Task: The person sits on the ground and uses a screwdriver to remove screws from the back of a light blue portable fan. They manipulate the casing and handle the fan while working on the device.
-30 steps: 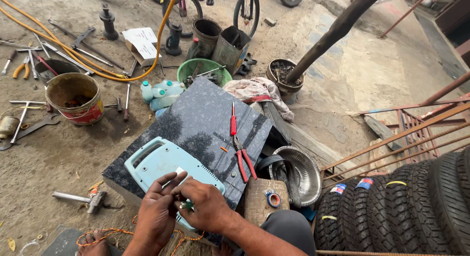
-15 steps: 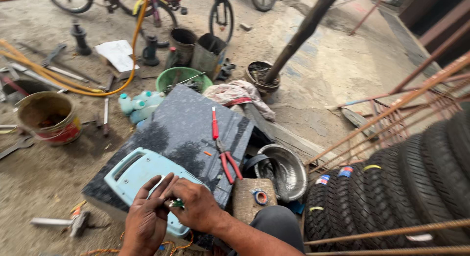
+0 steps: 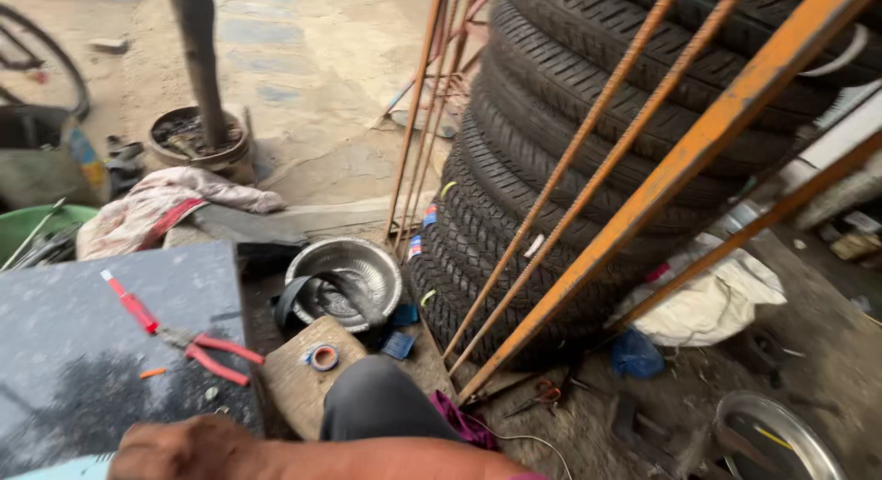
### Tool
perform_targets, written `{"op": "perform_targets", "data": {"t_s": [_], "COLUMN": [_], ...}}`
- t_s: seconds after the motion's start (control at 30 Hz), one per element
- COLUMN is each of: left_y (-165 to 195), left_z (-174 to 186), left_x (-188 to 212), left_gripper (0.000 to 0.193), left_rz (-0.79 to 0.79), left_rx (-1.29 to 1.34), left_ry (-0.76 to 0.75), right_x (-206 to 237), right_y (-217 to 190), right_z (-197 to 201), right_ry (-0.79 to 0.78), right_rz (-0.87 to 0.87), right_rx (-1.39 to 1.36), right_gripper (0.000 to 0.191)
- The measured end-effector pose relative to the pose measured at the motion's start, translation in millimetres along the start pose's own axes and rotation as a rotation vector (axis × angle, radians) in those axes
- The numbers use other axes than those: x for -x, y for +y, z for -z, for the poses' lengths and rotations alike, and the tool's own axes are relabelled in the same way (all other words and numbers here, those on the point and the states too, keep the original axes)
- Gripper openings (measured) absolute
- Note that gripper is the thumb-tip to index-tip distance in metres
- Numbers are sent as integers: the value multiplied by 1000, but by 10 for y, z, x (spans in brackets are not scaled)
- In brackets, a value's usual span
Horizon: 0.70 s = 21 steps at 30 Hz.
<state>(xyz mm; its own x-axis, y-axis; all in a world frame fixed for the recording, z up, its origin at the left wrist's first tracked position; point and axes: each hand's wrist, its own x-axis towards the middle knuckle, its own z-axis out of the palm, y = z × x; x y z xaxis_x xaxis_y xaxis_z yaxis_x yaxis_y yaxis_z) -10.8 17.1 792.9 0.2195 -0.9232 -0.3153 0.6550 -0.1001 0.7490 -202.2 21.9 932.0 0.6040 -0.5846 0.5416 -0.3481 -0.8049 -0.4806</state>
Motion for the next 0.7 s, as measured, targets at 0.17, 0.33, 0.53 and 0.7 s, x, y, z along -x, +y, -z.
{"op": "perform_targets", "data": {"t_s": [0.17,0.33,0.53,0.7], "left_y": [-109,-217,-19,9], "left_z": [62,-70,-119,-72], "left_x": [187,334,449,397], "left_gripper": [24,22,22,19], "left_rz": [-86,-163,-109,-88], "left_rx": [64,65,-172,-261], "left_ry": [-59,-8,217,145], "right_x": [67,-29,-428,-432], "right_y": [49,212,402,382], "right_z": [91,176,847,888], "right_ry": [-37,-97,755,340], "right_rz": [7,-84,-465,103], "right_rx": [18,-87,-1219,-166], "right_gripper": [25,26,34,7]}}
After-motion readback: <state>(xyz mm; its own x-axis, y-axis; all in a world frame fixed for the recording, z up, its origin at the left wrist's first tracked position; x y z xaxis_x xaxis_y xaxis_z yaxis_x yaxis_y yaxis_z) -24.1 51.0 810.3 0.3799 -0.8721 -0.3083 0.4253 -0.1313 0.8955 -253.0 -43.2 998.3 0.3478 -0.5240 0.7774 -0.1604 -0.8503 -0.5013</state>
